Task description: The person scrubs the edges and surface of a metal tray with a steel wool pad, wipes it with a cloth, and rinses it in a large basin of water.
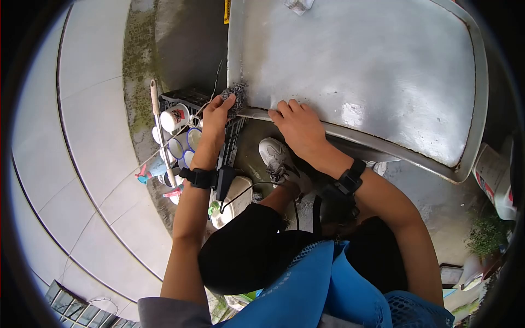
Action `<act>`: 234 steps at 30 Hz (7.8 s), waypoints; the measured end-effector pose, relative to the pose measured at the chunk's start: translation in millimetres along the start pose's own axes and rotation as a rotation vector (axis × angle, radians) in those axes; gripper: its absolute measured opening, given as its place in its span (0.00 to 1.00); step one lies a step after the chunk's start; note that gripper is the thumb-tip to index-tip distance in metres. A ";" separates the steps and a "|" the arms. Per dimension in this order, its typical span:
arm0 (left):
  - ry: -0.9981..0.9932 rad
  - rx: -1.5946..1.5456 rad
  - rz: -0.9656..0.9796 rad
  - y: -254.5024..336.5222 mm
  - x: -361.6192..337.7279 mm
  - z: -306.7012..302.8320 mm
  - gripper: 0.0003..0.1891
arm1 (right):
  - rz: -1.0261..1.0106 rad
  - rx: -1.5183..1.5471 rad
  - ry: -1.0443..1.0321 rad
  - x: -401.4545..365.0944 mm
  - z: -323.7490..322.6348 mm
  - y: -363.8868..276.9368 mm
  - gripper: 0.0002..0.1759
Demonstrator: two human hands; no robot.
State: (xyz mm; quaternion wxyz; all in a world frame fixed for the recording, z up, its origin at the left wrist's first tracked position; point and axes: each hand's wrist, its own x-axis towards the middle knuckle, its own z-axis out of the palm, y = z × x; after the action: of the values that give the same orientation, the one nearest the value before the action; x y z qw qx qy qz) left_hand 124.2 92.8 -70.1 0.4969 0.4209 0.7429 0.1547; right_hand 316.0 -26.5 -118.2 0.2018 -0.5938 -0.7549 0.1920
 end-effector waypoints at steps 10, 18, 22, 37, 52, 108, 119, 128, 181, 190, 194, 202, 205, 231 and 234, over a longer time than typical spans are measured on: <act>-0.054 -0.011 0.173 16.9 -6.4 43.0 0.18 | 0.017 -0.018 0.141 -12.6 -24.9 44.5 0.16; -0.198 -0.276 0.181 13.6 10.1 64.9 0.14 | 0.031 -0.082 0.178 -10.8 -36.9 73.7 0.15; -0.213 -0.262 0.239 30.0 22.9 72.7 0.12 | 0.032 -0.089 0.195 9.7 -43.1 81.6 0.15; 0.051 -0.793 0.243 27.9 21.8 51.7 0.12 | -0.003 -0.108 0.270 52.0 -35.6 55.1 0.14; 0.113 -0.848 0.265 22.8 0.7 38.3 0.10 | 1.013 1.217 -0.051 -61.1 3.1 93.6 0.12; 0.088 -0.910 0.040 -18.7 20.6 30.3 0.13 | 0.330 1.265 0.125 67.6 -28.3 9.2 0.25; 0.374 0.414 0.677 25.5 68.9 49.7 0.24 | 0.015 -0.033 0.154 66.6 -15.3 41.1 0.16; 0.340 0.587 0.827 17.3 89.4 50.8 0.32 | -0.002 -0.069 0.170 66.8 -9.3 43.5 0.12; 0.335 1.041 0.978 95.3 177.9 90.9 0.24 | -0.058 -0.176 0.142 54.4 -6.4 40.9 0.12; 0.143 0.929 0.853 101.9 173.9 78.5 0.24 | 0.021 -0.163 0.149 54.1 -4.1 37.8 0.11; 0.191 0.960 0.735 38.8 117.9 53.1 0.19 | 0.039 -0.178 0.137 55.4 -3.1 39.3 0.09; 0.211 0.800 0.728 17.0 82.9 39.3 0.30 | -0.006 -0.136 0.134 52.0 -5.0 41.0 0.08; 0.258 0.849 0.803 27.8 104.5 52.8 0.32 | -0.028 -0.160 0.113 53.7 -5.3 42.0 0.10; 0.133 0.747 0.690 16.9 64.0 59.4 0.22 | -0.105 -0.164 0.119 13.0 -41.5 63.8 0.16; 0.283 0.613 0.786 8.1 24.4 51.1 0.21 | -0.119 -0.050 0.060 12.1 -56.5 76.5 0.20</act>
State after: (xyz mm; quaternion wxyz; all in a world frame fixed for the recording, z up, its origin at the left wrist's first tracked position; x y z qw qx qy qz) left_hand 168.7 107.0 -103.2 0.1496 0.7694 0.5999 0.1603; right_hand 406.3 5.0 -110.0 0.2204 -0.5580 -0.7872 0.1429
